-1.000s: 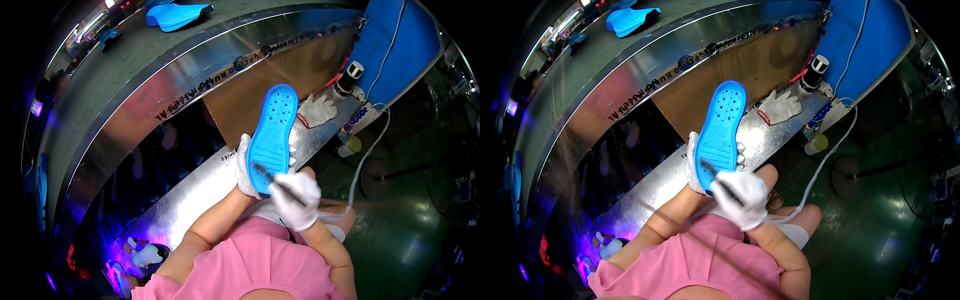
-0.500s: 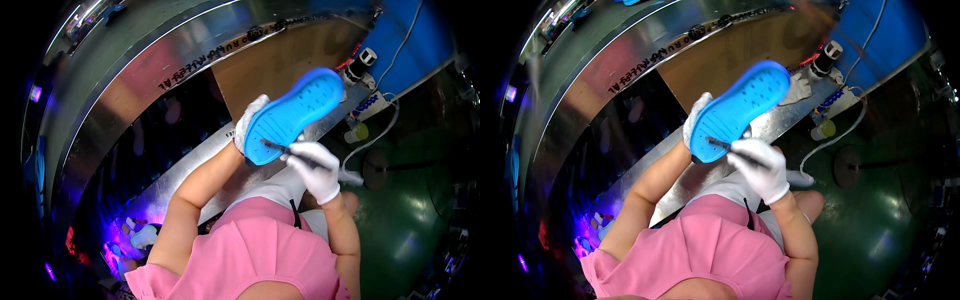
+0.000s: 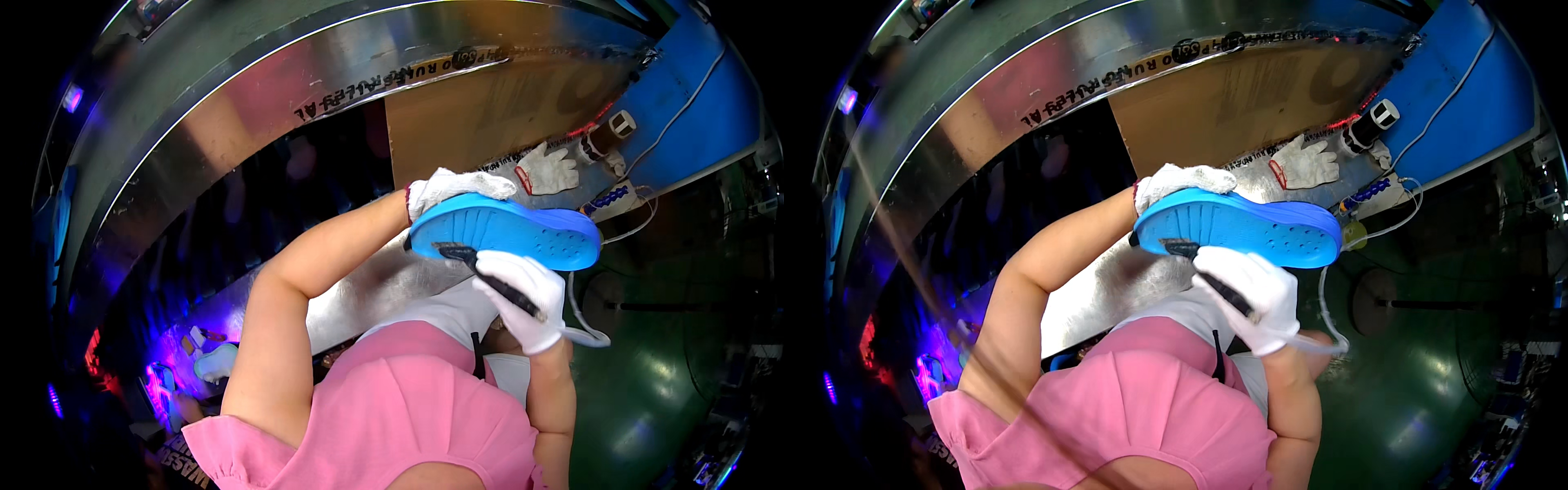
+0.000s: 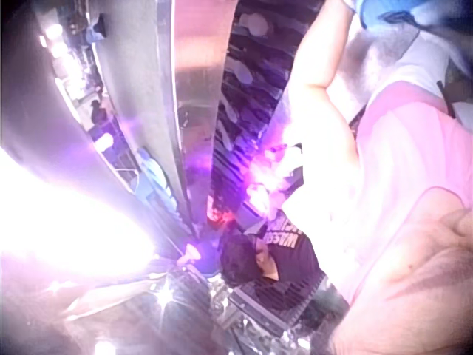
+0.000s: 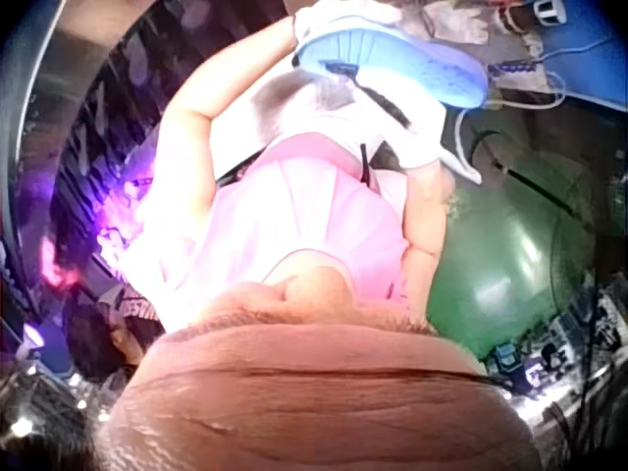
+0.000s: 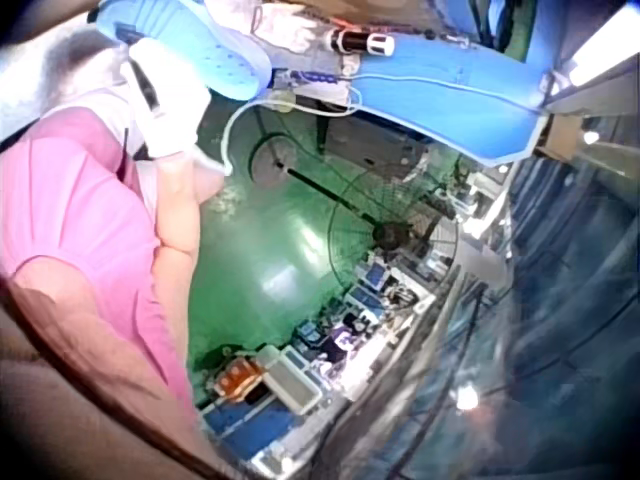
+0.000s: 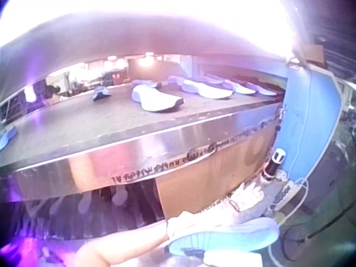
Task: The person applies adhesive to shoe soles using a handheld brush applicator and places them onto a conveyor belt.
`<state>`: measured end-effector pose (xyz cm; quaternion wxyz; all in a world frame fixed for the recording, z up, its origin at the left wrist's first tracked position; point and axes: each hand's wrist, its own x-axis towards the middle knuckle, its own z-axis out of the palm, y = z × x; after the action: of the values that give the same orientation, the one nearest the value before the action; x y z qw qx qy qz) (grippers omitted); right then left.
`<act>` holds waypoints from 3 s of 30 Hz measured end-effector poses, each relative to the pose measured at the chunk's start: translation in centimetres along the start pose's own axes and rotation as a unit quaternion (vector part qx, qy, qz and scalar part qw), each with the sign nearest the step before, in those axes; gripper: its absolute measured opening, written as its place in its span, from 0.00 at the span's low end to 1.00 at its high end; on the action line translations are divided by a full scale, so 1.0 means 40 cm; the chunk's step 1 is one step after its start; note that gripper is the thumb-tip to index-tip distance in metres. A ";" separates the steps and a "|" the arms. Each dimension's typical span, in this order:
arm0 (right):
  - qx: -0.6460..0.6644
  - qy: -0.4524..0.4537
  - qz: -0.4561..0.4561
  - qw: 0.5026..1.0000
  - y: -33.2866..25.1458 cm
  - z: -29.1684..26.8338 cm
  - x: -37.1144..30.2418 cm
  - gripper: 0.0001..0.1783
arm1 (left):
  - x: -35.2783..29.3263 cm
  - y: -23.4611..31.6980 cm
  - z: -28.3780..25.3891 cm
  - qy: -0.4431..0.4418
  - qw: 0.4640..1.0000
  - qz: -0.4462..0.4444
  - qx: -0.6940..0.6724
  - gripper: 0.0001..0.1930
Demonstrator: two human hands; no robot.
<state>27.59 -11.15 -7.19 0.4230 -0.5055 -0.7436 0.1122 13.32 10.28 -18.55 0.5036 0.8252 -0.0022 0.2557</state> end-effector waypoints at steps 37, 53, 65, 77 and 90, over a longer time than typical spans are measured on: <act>-0.143 0.141 -0.062 0.978 -0.036 -0.037 0.037 0.16 | 0.069 0.231 0.134 0.103 0.645 -0.116 -0.748 0.41; 0.269 0.292 0.079 0.914 -0.046 -0.021 -0.091 0.21 | 0.039 0.620 -0.164 0.233 0.701 0.192 -0.646 0.51; 0.243 0.287 0.111 0.920 -0.051 -0.013 -0.108 0.16 | 0.372 0.527 -0.259 0.162 0.696 -0.222 0.663 0.37; 0.275 0.214 0.147 0.926 -0.017 0.029 -0.081 0.16 | -0.234 0.858 -0.485 0.266 0.456 -0.348 0.774 0.22; 0.269 0.088 0.166 0.944 -0.110 0.035 -0.052 0.12 | -1.044 1.008 -0.728 0.465 0.132 -0.703 0.522 0.15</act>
<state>23.92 -14.58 -6.51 0.5823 -0.4970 -0.5508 0.3324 -45.73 4.06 7.74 -0.1841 0.2545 0.9472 0.0645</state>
